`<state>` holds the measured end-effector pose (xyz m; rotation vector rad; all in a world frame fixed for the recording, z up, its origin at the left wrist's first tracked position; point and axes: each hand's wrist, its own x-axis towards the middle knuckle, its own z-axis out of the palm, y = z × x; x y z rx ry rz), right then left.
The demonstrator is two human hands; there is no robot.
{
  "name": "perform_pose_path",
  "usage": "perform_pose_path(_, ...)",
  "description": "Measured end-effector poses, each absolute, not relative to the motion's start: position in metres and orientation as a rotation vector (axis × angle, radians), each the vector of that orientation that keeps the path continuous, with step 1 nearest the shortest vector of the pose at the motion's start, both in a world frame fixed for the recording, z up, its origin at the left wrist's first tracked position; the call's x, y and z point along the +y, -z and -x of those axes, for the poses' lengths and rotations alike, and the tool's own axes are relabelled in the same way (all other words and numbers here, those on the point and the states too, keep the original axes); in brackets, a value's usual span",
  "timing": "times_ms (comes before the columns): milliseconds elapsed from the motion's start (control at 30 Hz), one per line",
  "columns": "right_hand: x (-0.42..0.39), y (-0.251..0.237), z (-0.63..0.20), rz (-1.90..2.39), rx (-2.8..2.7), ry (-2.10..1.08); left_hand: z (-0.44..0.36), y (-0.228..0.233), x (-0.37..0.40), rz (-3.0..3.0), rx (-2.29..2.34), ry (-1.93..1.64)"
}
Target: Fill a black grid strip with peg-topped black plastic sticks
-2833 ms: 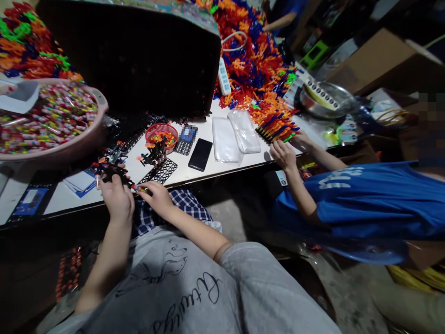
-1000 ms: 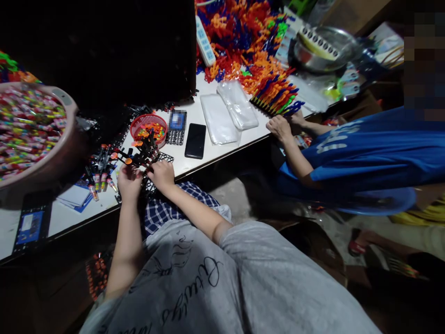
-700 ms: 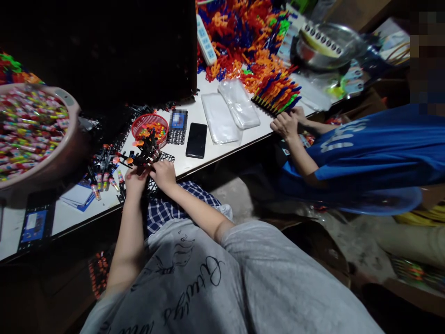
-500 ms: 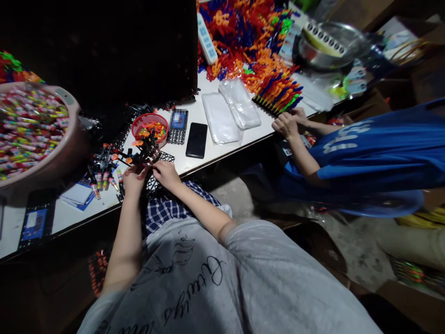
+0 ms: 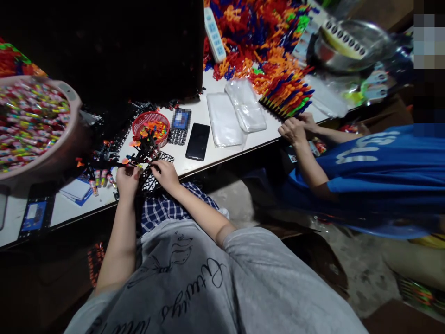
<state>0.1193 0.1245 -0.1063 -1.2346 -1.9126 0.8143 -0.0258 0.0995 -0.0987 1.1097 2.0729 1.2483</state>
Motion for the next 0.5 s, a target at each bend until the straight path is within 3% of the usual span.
perform_pose_path(233,0.127,0.095,-0.111,1.354,-1.920,-0.773,0.014,0.071,0.092,-1.220,1.661,-1.794)
perform_pose_path(500,0.124,0.106,-0.117,1.200,-1.787,-0.736,-0.007,0.037,0.108,-1.450,1.782,-1.711)
